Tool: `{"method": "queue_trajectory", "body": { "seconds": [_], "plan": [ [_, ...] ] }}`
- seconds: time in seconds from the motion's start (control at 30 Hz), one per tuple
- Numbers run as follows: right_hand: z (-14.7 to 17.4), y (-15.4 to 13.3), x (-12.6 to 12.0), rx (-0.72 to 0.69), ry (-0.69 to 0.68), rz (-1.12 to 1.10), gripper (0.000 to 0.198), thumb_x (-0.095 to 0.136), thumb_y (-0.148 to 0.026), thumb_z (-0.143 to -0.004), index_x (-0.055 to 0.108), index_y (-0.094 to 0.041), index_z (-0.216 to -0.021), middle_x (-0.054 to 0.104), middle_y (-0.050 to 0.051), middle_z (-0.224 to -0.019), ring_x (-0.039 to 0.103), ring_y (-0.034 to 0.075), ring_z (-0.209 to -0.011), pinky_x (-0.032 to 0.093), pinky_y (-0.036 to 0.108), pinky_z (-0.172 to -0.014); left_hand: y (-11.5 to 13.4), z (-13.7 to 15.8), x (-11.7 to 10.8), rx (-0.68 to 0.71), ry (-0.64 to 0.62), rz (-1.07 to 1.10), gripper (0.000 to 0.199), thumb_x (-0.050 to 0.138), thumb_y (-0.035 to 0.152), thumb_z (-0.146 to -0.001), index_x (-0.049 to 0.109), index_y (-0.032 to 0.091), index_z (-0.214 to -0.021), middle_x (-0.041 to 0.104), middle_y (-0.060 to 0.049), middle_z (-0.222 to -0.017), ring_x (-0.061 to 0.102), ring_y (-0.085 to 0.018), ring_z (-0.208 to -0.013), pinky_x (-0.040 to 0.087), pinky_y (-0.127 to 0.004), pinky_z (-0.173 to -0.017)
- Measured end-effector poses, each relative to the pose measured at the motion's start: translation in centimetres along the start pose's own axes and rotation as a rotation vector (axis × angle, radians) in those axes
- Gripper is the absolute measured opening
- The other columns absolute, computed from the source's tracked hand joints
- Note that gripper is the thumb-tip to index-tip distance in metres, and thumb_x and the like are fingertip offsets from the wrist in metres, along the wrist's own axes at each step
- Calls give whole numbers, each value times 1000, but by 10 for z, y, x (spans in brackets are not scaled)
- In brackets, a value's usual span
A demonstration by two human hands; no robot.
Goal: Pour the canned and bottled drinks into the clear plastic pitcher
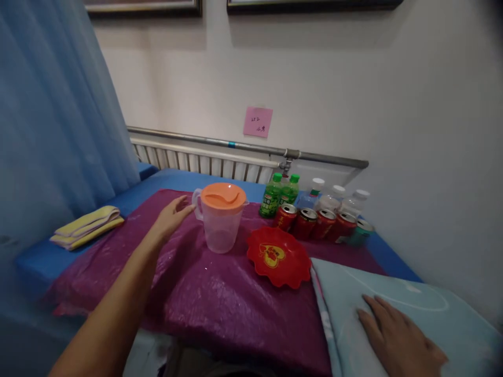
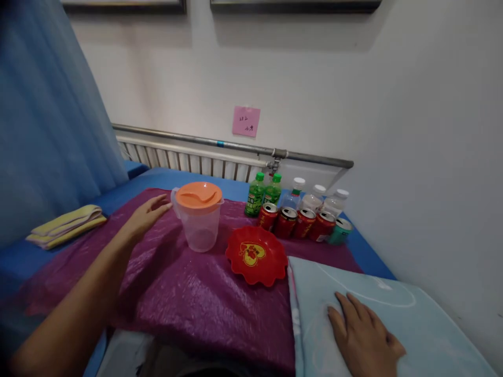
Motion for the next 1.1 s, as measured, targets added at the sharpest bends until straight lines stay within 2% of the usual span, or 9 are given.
{"method": "queue_trajectory", "body": {
  "seconds": [0.13, 0.23, 0.33, 0.47, 0.53, 0.63, 0.77, 0.93, 1.1],
  "plan": [
    [-5, -8, -24, 167, -7, -161, 56, 36, -58, -76, 70, -24, -103, 75, 16, -114, 67, 41, -111, 50, 61, -94, -6, -17, 29, 30, -99, 252, 60, 67, 59, -68, 67, 17, -112, 71, -10, -118, 64, -24, -106, 52, -34, -91],
    [-7, -54, -61, 98, 56, -365, 51, 45, -59, -75, 68, -23, -102, 76, 16, -112, 70, 36, -105, 57, 51, -93, -22, -29, 42, 34, -35, 364, 43, 65, 58, -71, 66, 17, -85, 68, -3, -84, 60, -19, -83, 47, -29, -76],
    [-12, -129, -99, -102, 45, -470, 38, 52, -54, -84, 68, -28, -107, 77, 9, -109, 74, 29, -96, 61, 40, -82, -35, -35, 57, 29, 15, 437, 44, 61, 62, -75, 63, 18, -81, 61, 0, -75, 54, -17, -74, 43, -28, -71],
    [-29, -244, -162, -497, 235, -561, 24, 54, -37, -94, 66, -28, -113, 74, 7, -109, 72, 24, -92, 60, 38, -86, -36, -34, 70, 12, 22, 483, 50, 57, 69, -75, 61, 19, -81, 58, 1, -75, 50, -16, -70, 41, -28, -67],
    [-46, -297, -178, -657, 227, -573, 22, 54, -31, -96, 64, -27, -114, 73, 7, -106, 71, 22, -93, 58, 36, -84, -34, -32, 71, 6, 38, 485, 50, 54, 70, -77, 58, 20, -76, 53, 2, -70, 46, -15, -67, 38, -28, -63],
    [-69, -368, -174, -829, 84, -505, 21, 54, -23, -95, 65, -21, -112, 71, 9, -110, 67, 22, -98, 53, 37, -87, -33, -29, 69, 8, 64, 476, 48, 53, 70, -76, 54, 21, -71, 48, 3, -66, 43, -15, -65, 36, -28, -62],
    [-92, -420, -145, -837, -108, -281, 18, 63, -19, -90, 70, -18, -107, 70, 10, -113, 61, 24, -102, 45, 40, -92, -38, -29, 70, 10, 98, 473, 48, 52, 69, -75, 56, 22, -74, 50, 3, -66, 44, -15, -64, 36, -29, -63],
    [-99, -441, -124, -906, -318, -285, 22, 56, -9, -92, 71, -19, -104, 73, 2, -96, 62, 17, -89, 40, 36, -88, -45, -30, 72, -10, 132, 473, 48, 52, 70, -75, 57, 22, -78, 55, 1, -69, 47, -17, -65, 38, -30, -64],
    [-100, -437, -122, -1023, -309, -330, 28, 54, -6, -91, 69, -18, -111, 72, 6, -108, 61, 19, -100, 44, 36, -91, -49, -31, 75, -31, 182, 463, 42, 51, 66, -76, 52, 24, -72, 50, 3, -64, 44, -16, -63, 36, -30, -62]
  ]
}}
Point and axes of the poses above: each hand's wrist, its own z-axis away from the middle knuckle, its own x-axis out of the palm, y = z × x, the point moved 7 cm from there along -z, towards the middle knuckle
